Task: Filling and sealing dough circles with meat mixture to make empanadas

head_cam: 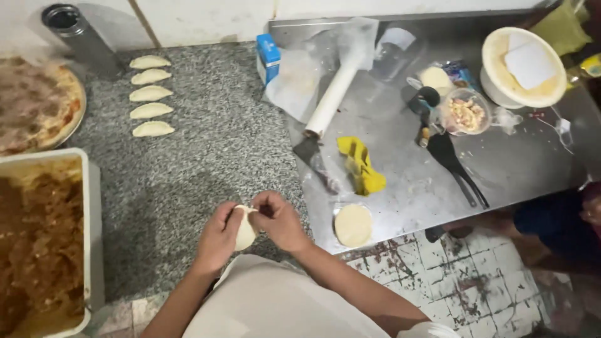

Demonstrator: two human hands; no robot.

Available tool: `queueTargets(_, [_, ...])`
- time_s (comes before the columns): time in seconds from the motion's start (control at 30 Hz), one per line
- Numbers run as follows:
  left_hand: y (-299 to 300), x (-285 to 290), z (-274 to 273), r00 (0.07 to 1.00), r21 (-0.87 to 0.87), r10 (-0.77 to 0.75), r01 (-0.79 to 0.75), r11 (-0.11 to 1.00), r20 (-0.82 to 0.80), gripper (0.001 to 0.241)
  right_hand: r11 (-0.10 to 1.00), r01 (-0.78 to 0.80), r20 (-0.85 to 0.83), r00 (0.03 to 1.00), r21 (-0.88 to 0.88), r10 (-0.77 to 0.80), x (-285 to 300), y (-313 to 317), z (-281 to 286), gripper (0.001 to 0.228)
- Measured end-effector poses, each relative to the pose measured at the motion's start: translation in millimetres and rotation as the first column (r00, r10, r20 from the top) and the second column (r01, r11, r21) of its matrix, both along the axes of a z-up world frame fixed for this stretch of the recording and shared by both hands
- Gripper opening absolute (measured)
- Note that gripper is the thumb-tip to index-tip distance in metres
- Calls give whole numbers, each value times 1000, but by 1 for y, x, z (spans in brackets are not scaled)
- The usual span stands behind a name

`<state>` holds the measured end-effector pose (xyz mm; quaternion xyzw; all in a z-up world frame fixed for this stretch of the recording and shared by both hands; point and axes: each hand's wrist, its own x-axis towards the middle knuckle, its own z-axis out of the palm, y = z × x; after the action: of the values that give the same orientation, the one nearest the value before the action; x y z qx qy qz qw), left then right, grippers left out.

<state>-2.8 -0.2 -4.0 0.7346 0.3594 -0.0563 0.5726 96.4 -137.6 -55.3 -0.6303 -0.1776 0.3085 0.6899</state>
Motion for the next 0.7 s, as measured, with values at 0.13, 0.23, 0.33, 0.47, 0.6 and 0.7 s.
queueTargets(0.13, [5, -1, -25, 990, -17, 55, -53, 998, 127, 42, 997, 36, -117, 993, 74, -27, -5, 0, -8, 13])
queueTargets(0.23, [3, -1, -36, 979, -14, 51, -49, 999, 196, 32, 993, 12, -166, 986, 117, 8, -1, -2, -35, 15])
queueTargets(0.33, [-1, 1, -31, 979, 6, 65, -67, 998, 194, 31, 996, 33, -112, 993, 78, -24, 3, -3, -21, 23])
queueTargets(0.47, [3, 6, -39, 976, 77, 95, -112, 991, 198, 36, 998, 46, -105, 994, 34, -42, 0, -3, -19, 20])
queueTargets(0.6, [-2, 3, -46, 977, 42, 165, -172, 984, 137, 48, 1000, -5, -168, 986, 30, 10, 6, -7, -62, 16])
queueTargets(0.7, [-5, 6, -58, 976, -25, 155, -153, 988, 154, 54, 998, 43, -161, 986, 43, -35, 11, -8, -29, 19])
